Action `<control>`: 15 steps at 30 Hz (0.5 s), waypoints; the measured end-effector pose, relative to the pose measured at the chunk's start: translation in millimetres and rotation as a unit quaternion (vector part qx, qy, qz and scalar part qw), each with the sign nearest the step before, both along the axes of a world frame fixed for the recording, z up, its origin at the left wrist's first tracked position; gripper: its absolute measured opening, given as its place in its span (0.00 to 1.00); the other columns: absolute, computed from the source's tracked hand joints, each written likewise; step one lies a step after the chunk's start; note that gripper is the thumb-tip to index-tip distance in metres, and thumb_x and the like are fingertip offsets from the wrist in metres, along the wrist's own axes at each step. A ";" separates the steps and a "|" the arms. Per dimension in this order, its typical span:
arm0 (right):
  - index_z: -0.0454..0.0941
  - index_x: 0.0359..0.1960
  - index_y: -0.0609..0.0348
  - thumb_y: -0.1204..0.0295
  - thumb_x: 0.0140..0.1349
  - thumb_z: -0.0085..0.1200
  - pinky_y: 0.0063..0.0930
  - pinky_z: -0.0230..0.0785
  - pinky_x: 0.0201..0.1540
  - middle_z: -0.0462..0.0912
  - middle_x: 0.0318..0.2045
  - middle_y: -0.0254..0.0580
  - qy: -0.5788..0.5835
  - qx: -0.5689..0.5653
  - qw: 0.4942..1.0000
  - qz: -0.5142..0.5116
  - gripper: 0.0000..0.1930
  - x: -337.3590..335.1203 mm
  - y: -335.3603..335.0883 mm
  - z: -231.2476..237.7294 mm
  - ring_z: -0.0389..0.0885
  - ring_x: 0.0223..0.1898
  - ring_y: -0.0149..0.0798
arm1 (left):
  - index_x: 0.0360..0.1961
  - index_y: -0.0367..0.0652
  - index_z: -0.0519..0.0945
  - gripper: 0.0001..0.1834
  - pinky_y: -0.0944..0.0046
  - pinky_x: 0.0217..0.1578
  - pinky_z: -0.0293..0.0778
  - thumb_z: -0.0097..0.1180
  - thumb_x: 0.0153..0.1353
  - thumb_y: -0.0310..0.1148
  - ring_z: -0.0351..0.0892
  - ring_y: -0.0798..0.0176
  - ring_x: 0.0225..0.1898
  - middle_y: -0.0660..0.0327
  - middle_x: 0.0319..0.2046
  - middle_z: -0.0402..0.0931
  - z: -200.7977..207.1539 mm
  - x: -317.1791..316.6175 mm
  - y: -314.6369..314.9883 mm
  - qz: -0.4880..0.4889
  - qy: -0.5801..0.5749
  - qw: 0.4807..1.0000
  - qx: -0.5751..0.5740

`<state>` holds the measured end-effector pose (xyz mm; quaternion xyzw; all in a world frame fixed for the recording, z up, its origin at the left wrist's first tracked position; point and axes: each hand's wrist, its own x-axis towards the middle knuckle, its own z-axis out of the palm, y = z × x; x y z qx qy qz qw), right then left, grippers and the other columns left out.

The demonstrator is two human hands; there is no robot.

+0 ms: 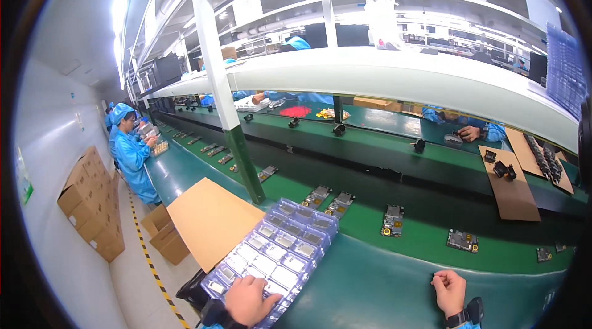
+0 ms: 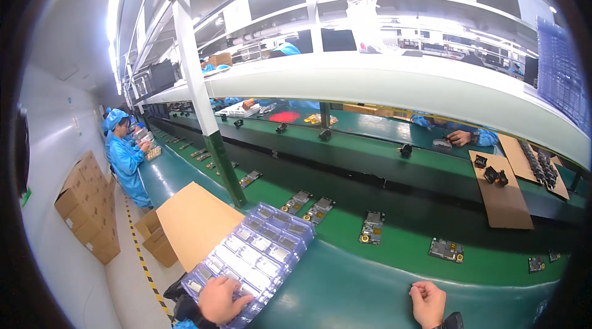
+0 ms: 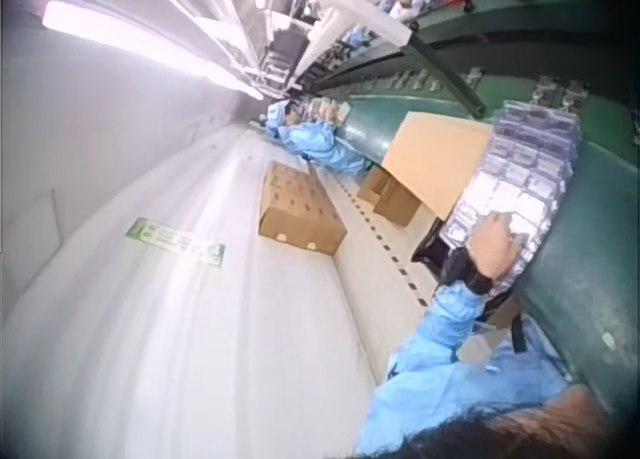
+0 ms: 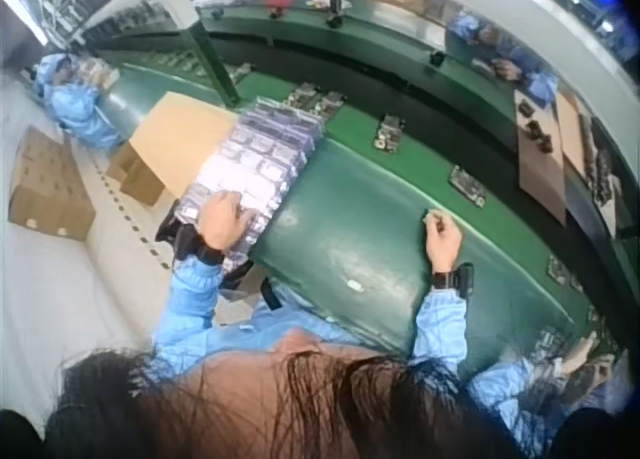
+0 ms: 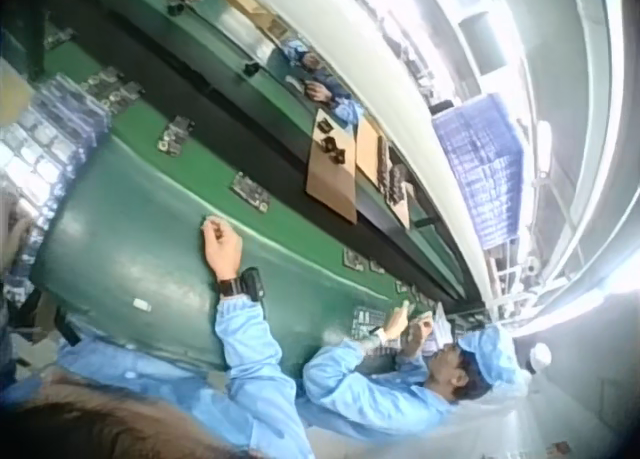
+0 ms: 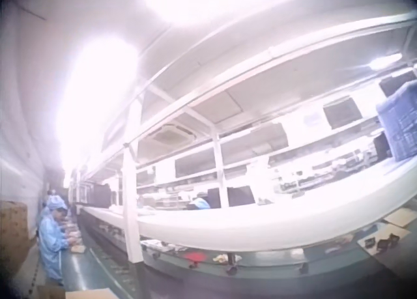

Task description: Assembling electronic components on a printed circuit board at a factory assembly line station.

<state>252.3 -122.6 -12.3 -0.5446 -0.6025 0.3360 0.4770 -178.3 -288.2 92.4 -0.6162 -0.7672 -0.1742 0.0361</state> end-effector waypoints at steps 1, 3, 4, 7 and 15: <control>0.81 0.36 0.67 0.78 0.62 0.58 0.19 0.73 0.28 0.85 0.27 0.39 -0.038 0.037 0.999 -0.007 0.04 1.7 0.3 -1.8 0.80 0.25 0.25 | 0.35 0.38 0.78 0.09 0.46 0.35 0.71 0.64 0.57 0.31 0.76 0.41 0.34 0.47 0.29 0.76 0.4 0.3 2.2 -0.002 0.000 1.000 0.002; 0.81 0.36 0.68 0.78 0.62 0.58 0.20 0.74 0.30 0.86 0.27 0.39 0.000 0.015 1.000 -0.009 0.05 5.0 -6.3 1.2 0.81 0.26 0.26 | 0.46 0.38 0.75 0.13 0.65 0.37 0.79 0.61 0.66 0.32 0.81 0.67 0.42 0.61 0.37 0.77 2.0 5.8 7.7 0.017 0.130 0.990 -0.058; 0.81 0.36 0.68 0.78 0.62 0.58 0.20 0.75 0.31 0.86 0.27 0.39 0.038 -0.010 0.999 -0.008 0.05 7.3 -11.5 3.6 0.82 0.27 0.26 | 0.44 0.39 0.79 0.15 0.60 0.37 0.78 0.65 0.62 0.38 0.81 0.62 0.41 0.59 0.35 0.79 -3.5 8.6 10.0 0.029 0.118 0.992 -0.019; 0.81 0.37 0.68 0.78 0.63 0.57 0.21 0.75 0.31 0.85 0.27 0.39 0.074 -0.028 0.997 0.008 0.05 7.5 -39.7 12.8 0.81 0.27 0.26 | 0.33 0.38 0.76 0.11 0.48 0.31 0.72 0.65 0.58 0.32 0.77 0.41 0.30 0.48 0.26 0.76 -4.3 6.0 13.7 -0.014 -0.058 0.994 0.089; 0.84 0.44 0.59 0.73 0.56 0.67 0.37 0.77 0.48 0.83 0.44 0.48 -0.101 0.305 0.934 0.157 0.14 -40.0 -112.4 87.0 0.83 0.43 0.49 | 0.39 0.39 0.73 0.07 0.70 0.35 0.79 0.60 0.65 0.22 0.82 0.69 0.33 0.60 0.31 0.80 -23.3 212.5 48.5 -0.215 -0.722 0.658 -0.019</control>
